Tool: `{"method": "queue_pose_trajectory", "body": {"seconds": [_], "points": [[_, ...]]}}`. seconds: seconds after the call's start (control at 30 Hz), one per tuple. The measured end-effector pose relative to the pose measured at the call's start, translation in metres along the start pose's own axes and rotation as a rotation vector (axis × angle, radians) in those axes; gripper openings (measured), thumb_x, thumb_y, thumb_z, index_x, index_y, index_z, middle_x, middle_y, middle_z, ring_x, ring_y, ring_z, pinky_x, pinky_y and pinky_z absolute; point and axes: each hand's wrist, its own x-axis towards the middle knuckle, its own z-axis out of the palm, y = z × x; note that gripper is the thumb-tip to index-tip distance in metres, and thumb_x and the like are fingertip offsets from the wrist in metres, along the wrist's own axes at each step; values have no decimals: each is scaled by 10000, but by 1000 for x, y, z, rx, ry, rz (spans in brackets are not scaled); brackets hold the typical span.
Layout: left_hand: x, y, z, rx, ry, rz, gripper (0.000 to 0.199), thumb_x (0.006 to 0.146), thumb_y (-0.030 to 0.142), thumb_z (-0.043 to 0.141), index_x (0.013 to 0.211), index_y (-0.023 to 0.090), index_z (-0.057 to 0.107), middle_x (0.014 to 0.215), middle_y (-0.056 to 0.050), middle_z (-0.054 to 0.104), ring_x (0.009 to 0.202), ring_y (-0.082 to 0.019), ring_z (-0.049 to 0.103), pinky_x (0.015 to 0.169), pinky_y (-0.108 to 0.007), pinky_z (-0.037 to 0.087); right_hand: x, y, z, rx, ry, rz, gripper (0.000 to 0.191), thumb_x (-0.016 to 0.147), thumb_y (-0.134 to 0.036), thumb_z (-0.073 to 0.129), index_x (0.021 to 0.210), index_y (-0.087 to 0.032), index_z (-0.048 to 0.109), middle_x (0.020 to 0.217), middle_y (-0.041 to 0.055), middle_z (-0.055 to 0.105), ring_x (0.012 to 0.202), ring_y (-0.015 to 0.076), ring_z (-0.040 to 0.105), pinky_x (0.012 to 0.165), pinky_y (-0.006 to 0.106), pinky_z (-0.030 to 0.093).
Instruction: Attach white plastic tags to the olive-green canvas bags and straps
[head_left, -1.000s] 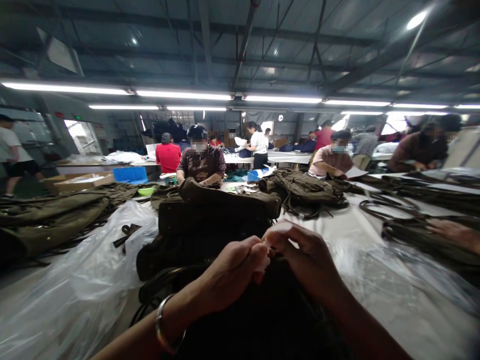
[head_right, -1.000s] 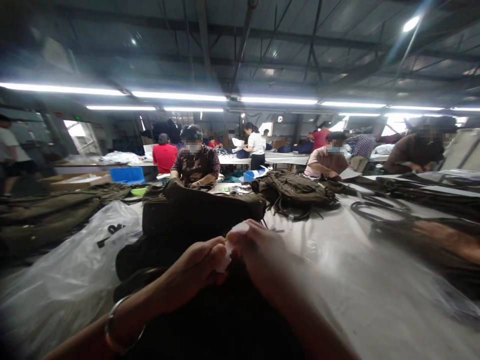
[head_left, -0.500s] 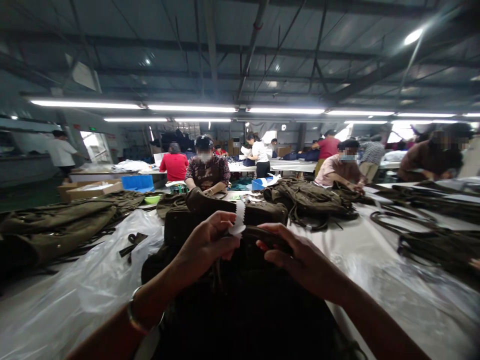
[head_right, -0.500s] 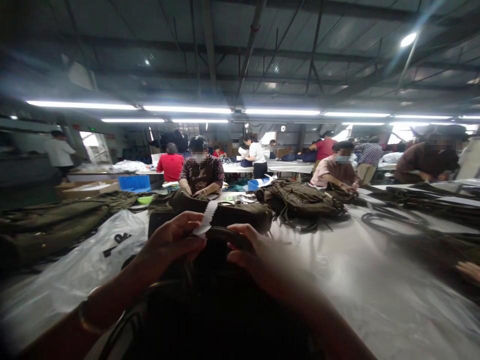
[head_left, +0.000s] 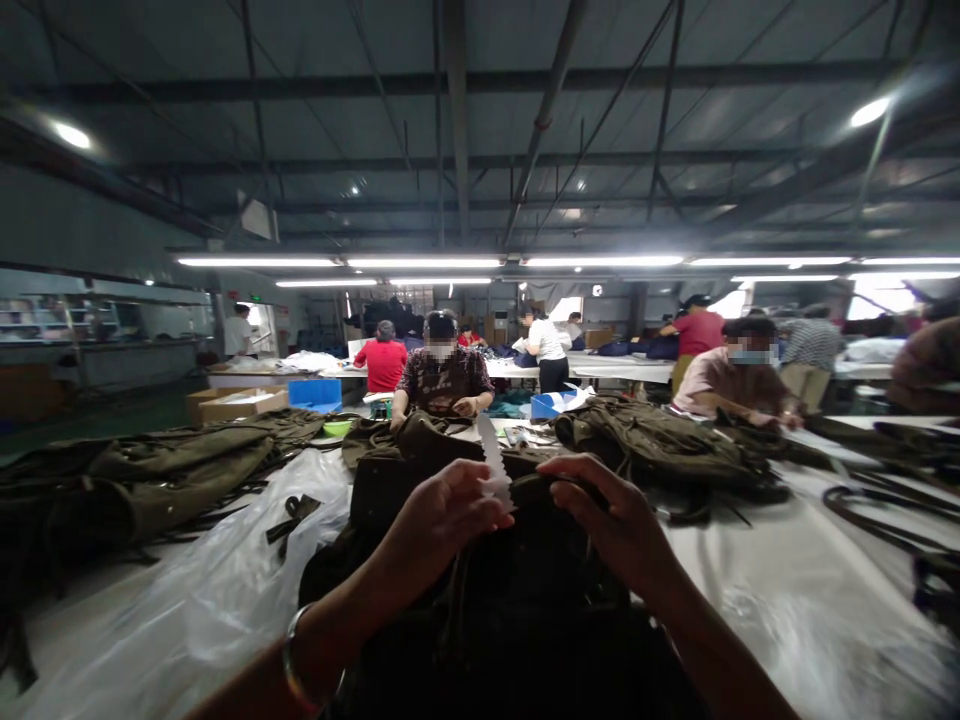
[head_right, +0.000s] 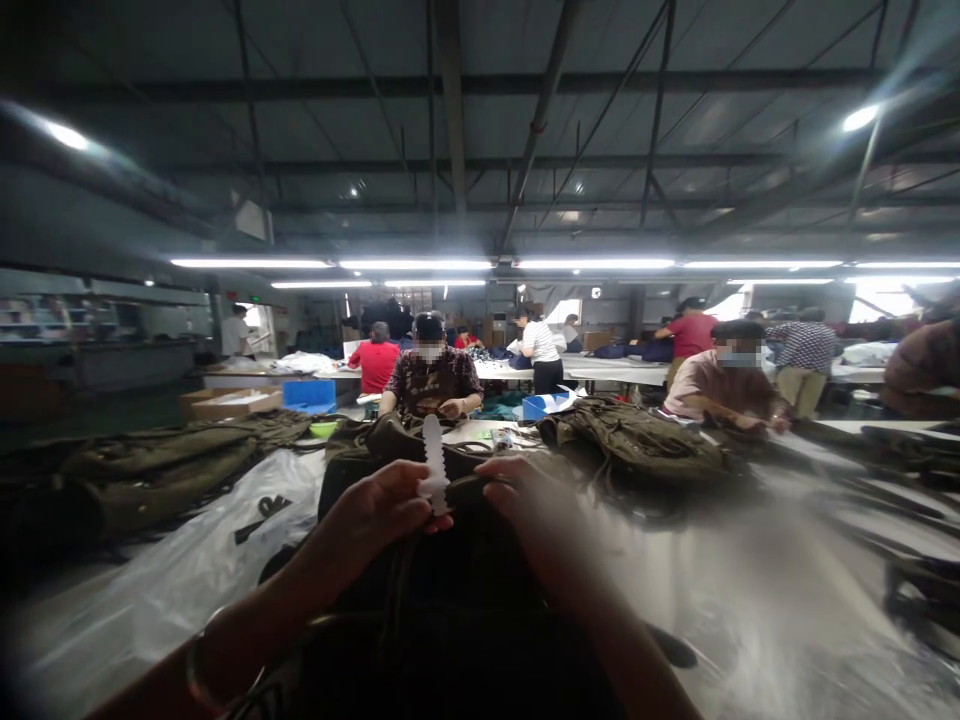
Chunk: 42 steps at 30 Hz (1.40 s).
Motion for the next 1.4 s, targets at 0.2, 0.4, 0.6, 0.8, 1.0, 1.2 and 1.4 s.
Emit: {"method": "queue_pose_trajectory", "body": {"seconds": [0.2, 0.4, 0.6, 0.8, 1.0, 1.2, 1.4], "points": [[-3, -13, 3, 207, 52, -20, 187, 862, 327, 661, 893, 145, 636, 855, -65, 729, 832, -209, 668, 811, -328, 483, 0, 17, 8, 90, 43, 16, 280, 901, -477, 569, 1006, -279, 737, 1070, 40, 717, 953, 242, 652, 804, 346, 490], [3, -19, 23, 252, 107, -47, 244, 871, 378, 642, 778, 153, 642, 722, -45, 705, 725, -190, 635, 753, -303, 450, -18, 24, 5, 201, 45, 30, 265, 919, -486, 577, 1004, -281, 721, 952, 1, 729, 866, 190, 654, 778, 278, 504], [7, -11, 48, 331, 96, -9, 293, 917, 396, 610, 751, 159, 658, 710, -27, 666, 722, -183, 618, 720, -276, 444, -29, 28, -7, 261, 38, 68, 260, 926, -480, 590, 991, -266, 723, 915, 0, 728, 817, 180, 650, 731, 253, 514], [9, -12, 63, 299, 64, -24, 357, 950, 476, 556, 968, 146, 690, 796, -49, 691, 721, -187, 640, 716, -285, 481, -35, 33, -15, 280, 10, 78, 269, 942, -493, 569, 991, -271, 715, 905, -7, 722, 825, 176, 642, 722, 245, 503], [10, -10, 50, 91, 22, -95, 603, 909, 648, 542, 1207, 126, 591, 970, -115, 722, 880, -254, 690, 828, -371, 533, -39, 40, -17, 242, 14, 65, 258, 949, -497, 559, 1018, -281, 681, 981, -8, 721, 893, 181, 651, 767, 253, 503], [6, -8, 43, 565, 201, 67, 239, 946, 431, 594, 1024, 205, 599, 888, -14, 692, 759, -172, 617, 691, -268, 445, -41, 43, -16, 205, -9, 73, 231, 950, -483, 554, 1037, -289, 644, 986, -20, 716, 903, 180, 664, 738, 253, 497], [15, -13, 46, 591, 137, 33, 247, 972, 383, 540, 823, 188, 567, 729, -3, 640, 712, -174, 589, 657, -268, 397, -42, 38, -18, 200, -110, -10, 163, 968, -387, 560, 1089, -317, 643, 1057, -31, 712, 967, 168, 666, 809, 253, 492]]}}
